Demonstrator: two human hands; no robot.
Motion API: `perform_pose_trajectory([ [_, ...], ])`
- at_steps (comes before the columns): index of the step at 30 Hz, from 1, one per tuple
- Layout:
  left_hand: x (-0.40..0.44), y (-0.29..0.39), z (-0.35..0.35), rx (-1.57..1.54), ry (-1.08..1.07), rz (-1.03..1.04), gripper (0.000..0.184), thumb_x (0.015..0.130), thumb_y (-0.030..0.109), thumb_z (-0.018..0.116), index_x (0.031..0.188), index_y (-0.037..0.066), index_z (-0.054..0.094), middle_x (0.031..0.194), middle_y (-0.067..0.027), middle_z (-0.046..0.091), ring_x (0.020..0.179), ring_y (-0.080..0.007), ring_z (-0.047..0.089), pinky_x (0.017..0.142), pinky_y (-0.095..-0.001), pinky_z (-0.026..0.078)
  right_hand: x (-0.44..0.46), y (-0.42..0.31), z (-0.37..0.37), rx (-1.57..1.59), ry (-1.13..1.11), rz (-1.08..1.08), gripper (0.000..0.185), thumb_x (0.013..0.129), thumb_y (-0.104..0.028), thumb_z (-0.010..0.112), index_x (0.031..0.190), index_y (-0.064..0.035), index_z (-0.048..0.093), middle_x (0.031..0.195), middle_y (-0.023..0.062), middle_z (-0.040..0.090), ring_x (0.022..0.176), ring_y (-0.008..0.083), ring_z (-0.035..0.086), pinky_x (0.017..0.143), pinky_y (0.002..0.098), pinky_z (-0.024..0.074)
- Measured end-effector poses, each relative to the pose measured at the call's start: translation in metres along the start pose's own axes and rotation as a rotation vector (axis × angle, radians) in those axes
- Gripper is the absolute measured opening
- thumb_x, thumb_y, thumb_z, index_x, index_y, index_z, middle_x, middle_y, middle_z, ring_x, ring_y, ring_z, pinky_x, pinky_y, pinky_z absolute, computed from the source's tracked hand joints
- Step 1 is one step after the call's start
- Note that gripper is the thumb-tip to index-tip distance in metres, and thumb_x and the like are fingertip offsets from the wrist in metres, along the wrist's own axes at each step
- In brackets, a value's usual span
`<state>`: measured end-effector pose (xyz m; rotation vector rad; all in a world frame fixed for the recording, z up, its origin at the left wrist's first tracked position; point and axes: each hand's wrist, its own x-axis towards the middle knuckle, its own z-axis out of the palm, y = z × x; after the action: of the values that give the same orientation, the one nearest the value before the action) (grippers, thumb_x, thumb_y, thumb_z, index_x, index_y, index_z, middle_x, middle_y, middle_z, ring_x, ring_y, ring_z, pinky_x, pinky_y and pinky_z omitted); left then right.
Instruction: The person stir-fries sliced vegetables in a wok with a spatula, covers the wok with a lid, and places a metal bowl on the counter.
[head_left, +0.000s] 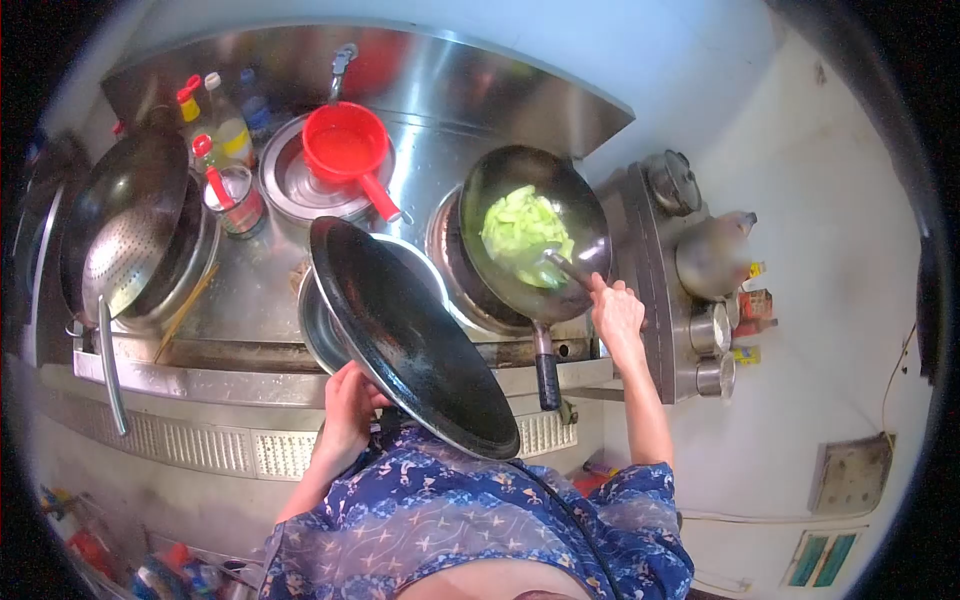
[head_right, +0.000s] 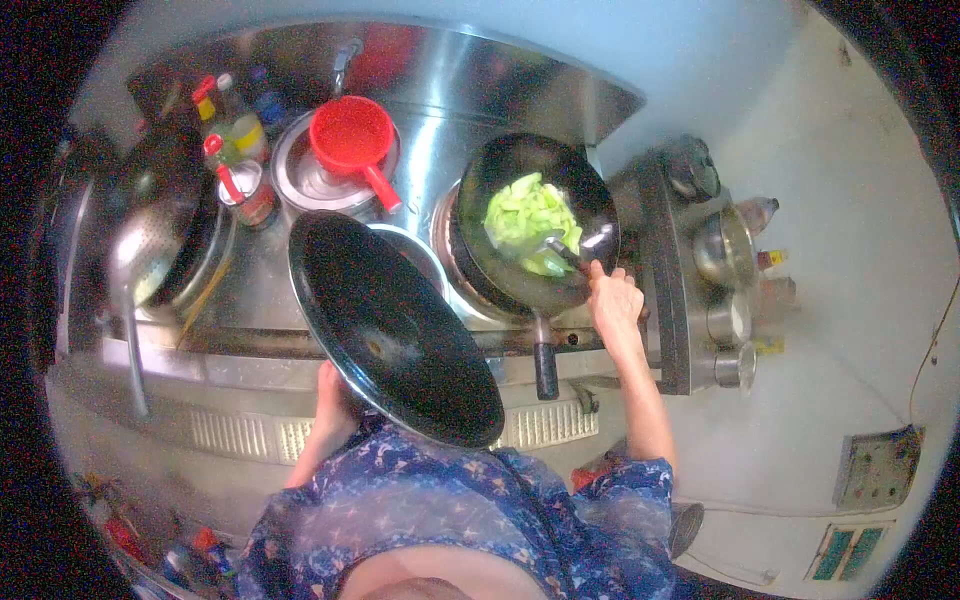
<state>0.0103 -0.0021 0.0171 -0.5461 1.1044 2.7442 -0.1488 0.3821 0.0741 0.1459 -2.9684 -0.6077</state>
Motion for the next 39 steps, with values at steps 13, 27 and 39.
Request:
perform_pose_trajectory([
  [13, -0.002, 0.014, 0.005, 0.033, 0.015, -0.029, 0.028, 0.098, 0.015, 0.038, 0.107, -0.003, 0.058, 0.093, -0.0111, 0.068, 0.075, -0.0151, 0.066, 0.065, -0.0256, 0.054, 0.002, 0.023, 0.002, 0.074, -0.015, 0.132, 0.028, 0.088, -0.027, 0.059, 0.115, -0.0201, 0.062, 0.083, 0.0164, 0.066, 0.077, 0.0349, 0.066, 0.066, 0.0458, 0.0522],
  [27, 0.005, 0.013, 0.007, 0.038, 0.07, -0.098, 0.027, 0.097, 0.016, 0.04, 0.106, -0.001, 0.058, 0.084, -0.0068, 0.067, 0.065, -0.0105, 0.062, 0.06, -0.0221, 0.052, -0.005, 0.008, -0.007, 0.123, -0.036, 0.092, 0.029, 0.086, -0.025, 0.06, 0.114, -0.0205, 0.062, 0.083, 0.0161, 0.066, 0.075, 0.0346, 0.066, 0.064, 0.0462, 0.052],
  [39, 0.01, 0.018, 0.007, 0.048, -0.011, -0.058, 0.029, 0.096, 0.012, 0.037, 0.108, -0.004, 0.058, 0.088, -0.011, 0.068, 0.068, -0.0137, 0.065, 0.061, -0.0251, 0.054, -0.003, 0.011, 0.001, 0.16, -0.13, 0.176, 0.033, 0.092, -0.03, 0.052, 0.121, -0.0163, 0.062, 0.096, 0.0164, 0.068, 0.087, 0.0352, 0.066, 0.075, 0.0464, 0.0521],
])
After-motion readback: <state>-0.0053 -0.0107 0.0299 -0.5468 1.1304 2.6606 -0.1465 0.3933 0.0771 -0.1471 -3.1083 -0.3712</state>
